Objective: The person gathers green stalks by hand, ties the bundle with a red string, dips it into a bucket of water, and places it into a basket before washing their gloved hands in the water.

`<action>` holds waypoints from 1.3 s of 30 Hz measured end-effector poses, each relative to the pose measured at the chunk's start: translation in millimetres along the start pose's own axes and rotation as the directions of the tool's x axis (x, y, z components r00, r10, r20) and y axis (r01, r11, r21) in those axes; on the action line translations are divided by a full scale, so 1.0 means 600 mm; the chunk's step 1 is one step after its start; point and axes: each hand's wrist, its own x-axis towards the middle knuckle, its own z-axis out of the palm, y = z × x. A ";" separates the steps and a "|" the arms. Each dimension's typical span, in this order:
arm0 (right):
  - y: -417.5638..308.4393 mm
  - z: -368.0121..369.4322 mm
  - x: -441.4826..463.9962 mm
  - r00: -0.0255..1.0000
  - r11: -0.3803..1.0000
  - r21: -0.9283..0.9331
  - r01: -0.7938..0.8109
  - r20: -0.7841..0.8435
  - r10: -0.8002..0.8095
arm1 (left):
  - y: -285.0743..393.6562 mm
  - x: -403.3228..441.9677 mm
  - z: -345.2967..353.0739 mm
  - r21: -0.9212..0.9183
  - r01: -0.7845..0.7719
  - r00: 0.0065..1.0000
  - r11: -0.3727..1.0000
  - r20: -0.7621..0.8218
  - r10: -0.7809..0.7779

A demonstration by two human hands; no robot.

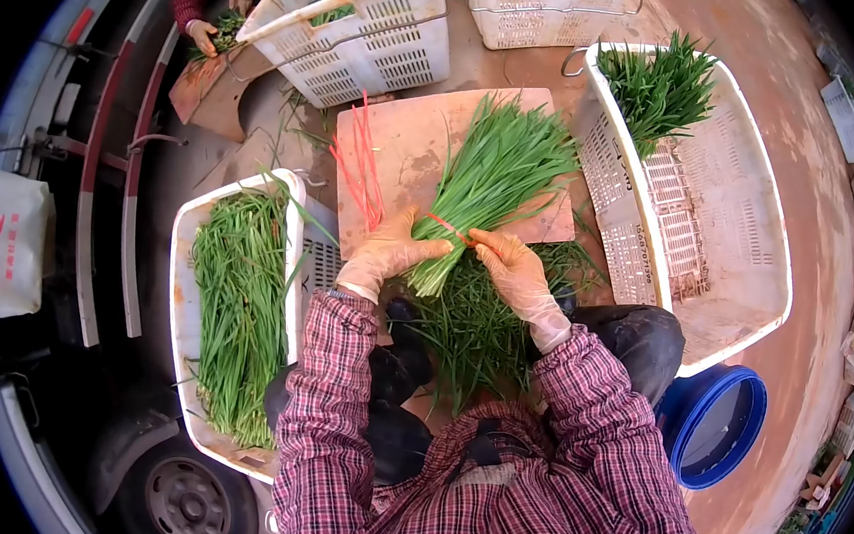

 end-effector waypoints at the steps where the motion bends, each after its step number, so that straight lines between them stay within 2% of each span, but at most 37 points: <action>1: 0.009 -0.003 0.003 0.998 0.998 -0.018 0.063 0.012 -0.063 | 0.016 -0.002 0.003 0.063 -0.019 0.998 0.998 0.062 0.015; 2: 0.017 -0.007 0.005 0.992 0.991 -0.035 0.126 0.027 -0.125 | 0.028 -0.003 0.007 0.123 -0.042 0.992 0.991 0.125 0.026; 4: -0.008 -0.008 0.007 0.985 0.985 -0.044 0.167 0.042 -0.165 | 0.039 0.008 0.028 0.153 -0.084 0.994 0.985 0.086 0.072; 6: -0.022 -0.003 0.011 0.986 0.949 0.289 -0.128 0.139 0.091 | 0.057 0.018 0.039 0.329 0.045 0.997 0.943 0.041 -0.062; 7: -0.059 -0.003 0.010 0.959 0.899 0.343 -0.274 0.172 0.227 | 0.053 0.026 0.043 0.320 0.010 0.998 0.947 0.053 -0.028; 8: -0.053 0.001 0.015 0.961 0.900 0.343 -0.268 0.166 0.223 | 0.051 0.031 0.053 0.323 0.003 0.998 0.947 0.053 -0.022; 10: -0.027 0.010 0.026 0.958 0.850 0.441 -0.287 0.150 0.245 | 0.054 0.026 0.081 0.393 0.074 0.992 0.917 -0.127 -0.026; 11: -0.014 0.013 0.028 0.950 0.805 0.504 -0.314 0.162 0.269 | 0.046 0.026 0.108 0.506 0.052 0.973 0.861 -0.219 0.069; 12: -0.002 0.021 0.029 0.951 0.805 0.507 -0.309 0.158 0.265 | 0.041 0.025 0.125 0.509 0.049 0.973 0.859 -0.219 0.074; 14: 0.016 0.045 0.023 0.977 0.819 0.533 -0.214 0.119 0.177 | 0.033 0.026 0.153 0.569 0.116 0.928 0.814 -0.353 0.115; 15: -0.021 0.045 0.013 0.986 0.853 0.499 -0.153 0.133 0.099 | 0.022 0.034 0.170 0.622 0.150 0.913 0.769 -0.385 0.134; 16: -0.059 0.048 0.005 0.991 0.968 0.217 -0.124 0.068 0.112 | 0.009 0.042 0.189 0.619 0.150 0.914 0.771 -0.384 0.130; 19: -0.070 0.044 0.009 0.988 0.976 0.157 -0.149 0.067 0.139 | -0.007 0.057 0.211 0.658 0.198 0.869 0.727 -0.461 0.180; 21: -0.078 0.024 0.013 0.988 0.982 -0.125 -0.143 0.045 0.149 | 0.002 0.043 0.208 0.603 0.154 0.873 0.783 -0.454 0.177; 22: -0.094 0.012 0.014 0.988 0.981 -0.132 -0.143 0.038 0.149 | 0.017 0.033 0.201 0.545 0.108 0.876 0.831 -0.447 0.180; 24: -0.131 -0.011 0.021 0.975 0.912 -0.374 -0.167 -0.199 0.097 | 0.046 0.014 0.186 0.543 0.125 0.886 0.830 -0.438 0.153; 28: -0.113 -0.042 0.064 0.958 0.666 -0.720 -0.195 -0.284 -0.026 | 0.059 0.000 0.183 0.582 0.163 0.891 0.796 -0.434 0.135; 32: -0.083 -0.057 0.092 0.971 0.605 -0.784 -0.139 -0.229 -0.073 | 0.058 0.001 0.185 0.517 0.158 0.916 0.841 -0.395 0.071; 35: -0.128 -0.076 0.056 0.979 0.694 -0.704 -0.151 -0.203 0.007 | 0.054 0.003 0.188 0.528 0.123 0.891 0.840 -0.431 0.140; 36: -0.137 -0.082 0.031 0.978 0.691 -0.707 -0.152 -0.208 0.003 | 0.050 0.004 0.189 0.521 0.117 0.890 0.845 -0.432 0.143; 38: -0.140 -0.092 -0.028 0.991 0.684 -0.718 -0.128 -0.116 0.063 | 0.045 0.005 0.191 0.513 0.106 0.890 0.852 -0.430 0.149; 39: -0.132 -0.094 -0.056 0.988 0.622 -0.770 -0.142 -0.076 0.132 | 0.045 0.005 0.190 0.517 0.106 0.892 0.850 -0.427 0.149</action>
